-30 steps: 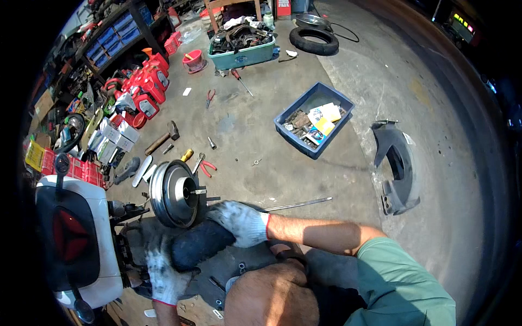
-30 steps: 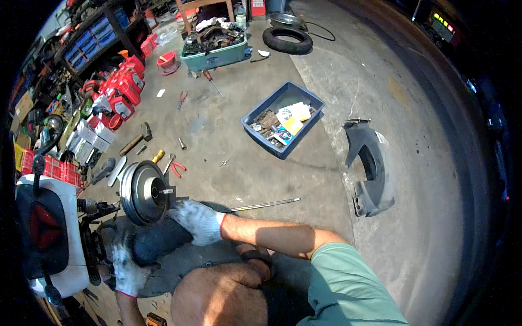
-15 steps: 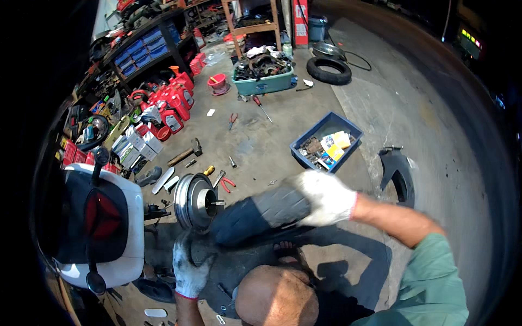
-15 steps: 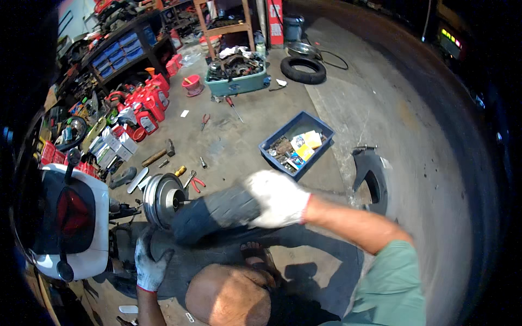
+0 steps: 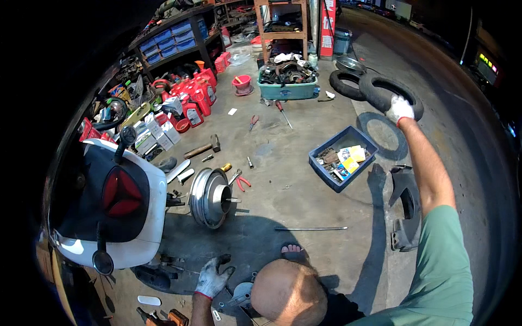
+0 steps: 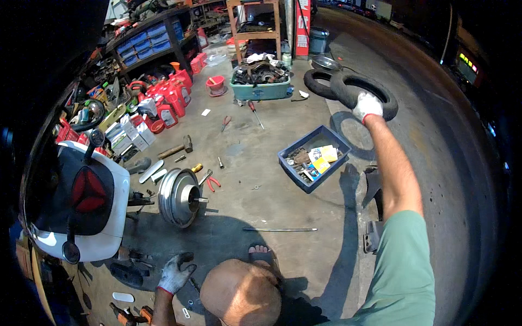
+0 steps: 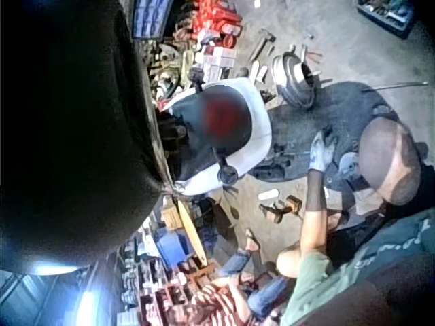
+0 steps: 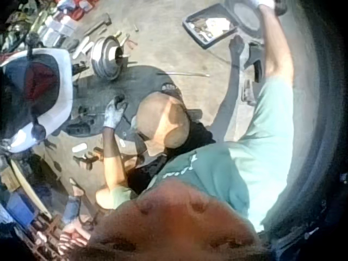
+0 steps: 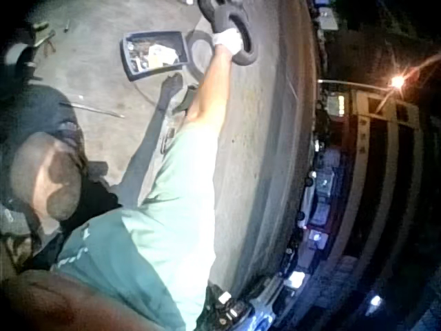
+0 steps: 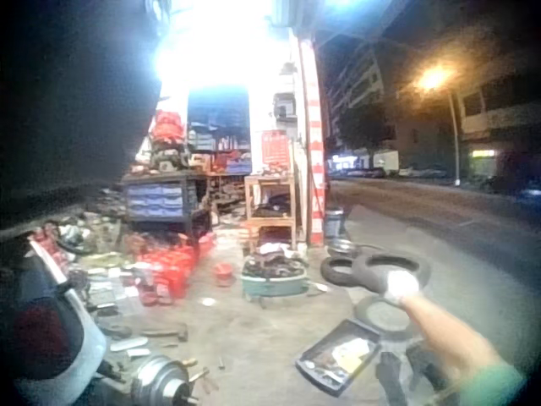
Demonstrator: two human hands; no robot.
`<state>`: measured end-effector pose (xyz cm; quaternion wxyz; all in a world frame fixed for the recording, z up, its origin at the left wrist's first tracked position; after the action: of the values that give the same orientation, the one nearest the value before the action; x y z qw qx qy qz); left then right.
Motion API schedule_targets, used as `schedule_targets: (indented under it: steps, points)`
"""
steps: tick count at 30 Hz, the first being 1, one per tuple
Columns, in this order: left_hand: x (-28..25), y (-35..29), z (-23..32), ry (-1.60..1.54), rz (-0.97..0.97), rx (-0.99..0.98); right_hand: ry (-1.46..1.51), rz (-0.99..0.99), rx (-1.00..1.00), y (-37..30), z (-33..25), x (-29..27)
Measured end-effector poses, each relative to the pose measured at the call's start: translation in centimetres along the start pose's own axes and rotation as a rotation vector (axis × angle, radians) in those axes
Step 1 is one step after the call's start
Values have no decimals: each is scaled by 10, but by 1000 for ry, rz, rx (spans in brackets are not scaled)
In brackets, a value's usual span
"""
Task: The person removes a motorcycle wheel by hand using a metal bar to pry the tire from the rim and then uses an electric drill to unscrew components.
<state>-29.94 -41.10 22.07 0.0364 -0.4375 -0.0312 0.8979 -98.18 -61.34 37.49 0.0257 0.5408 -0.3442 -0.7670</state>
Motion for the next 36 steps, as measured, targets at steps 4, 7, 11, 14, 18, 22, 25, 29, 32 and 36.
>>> schedule_targets:
  steps: [4, 7, 11, 14, 18, 22, 25, 29, 32, 36]
  points:
    - [-17, -10, -8, 1, 37, 4, 305, -204, -88, -79, -80, 81]
    - [-34, -16, -1, 80, 28, 28, 466, -395, -169, -180, -159, 81]
    - [-52, -20, 24, 253, -10, 191, 780, -470, -212, -279, -192, 70]
    - [-93, -39, 33, 456, -33, 300, 882, -621, -238, -326, -234, 51]
    - [-122, -81, 16, 548, -13, 389, 1039, -826, -320, -339, -246, 10]
    - [-151, -130, 10, 578, 65, 428, 1269, -934, -372, -312, -261, -42]
    - [-178, -178, 19, 633, -65, 207, 1420, -987, -444, -289, -285, -87]
    - [-187, -238, 20, 486, 119, 253, 1302, -873, -883, -277, -339, -190]
    - [-183, -258, 21, 448, 86, 192, 1152, -832, -1222, -306, -383, -280]
    - [-165, -267, 5, 374, 175, 291, 926, -686, -1737, -381, -454, -353]
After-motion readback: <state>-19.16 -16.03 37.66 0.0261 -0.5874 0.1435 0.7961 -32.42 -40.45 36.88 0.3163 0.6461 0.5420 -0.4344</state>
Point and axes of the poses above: each hand's wrist, its own y-axis towards the middle knuckle, its own x-axis out of the palm, z = x × y, the point moved 3 cm from there along y, towards the middle knuckle, and after that the axes turned 15 degrees about z, right-handed, at the moved point
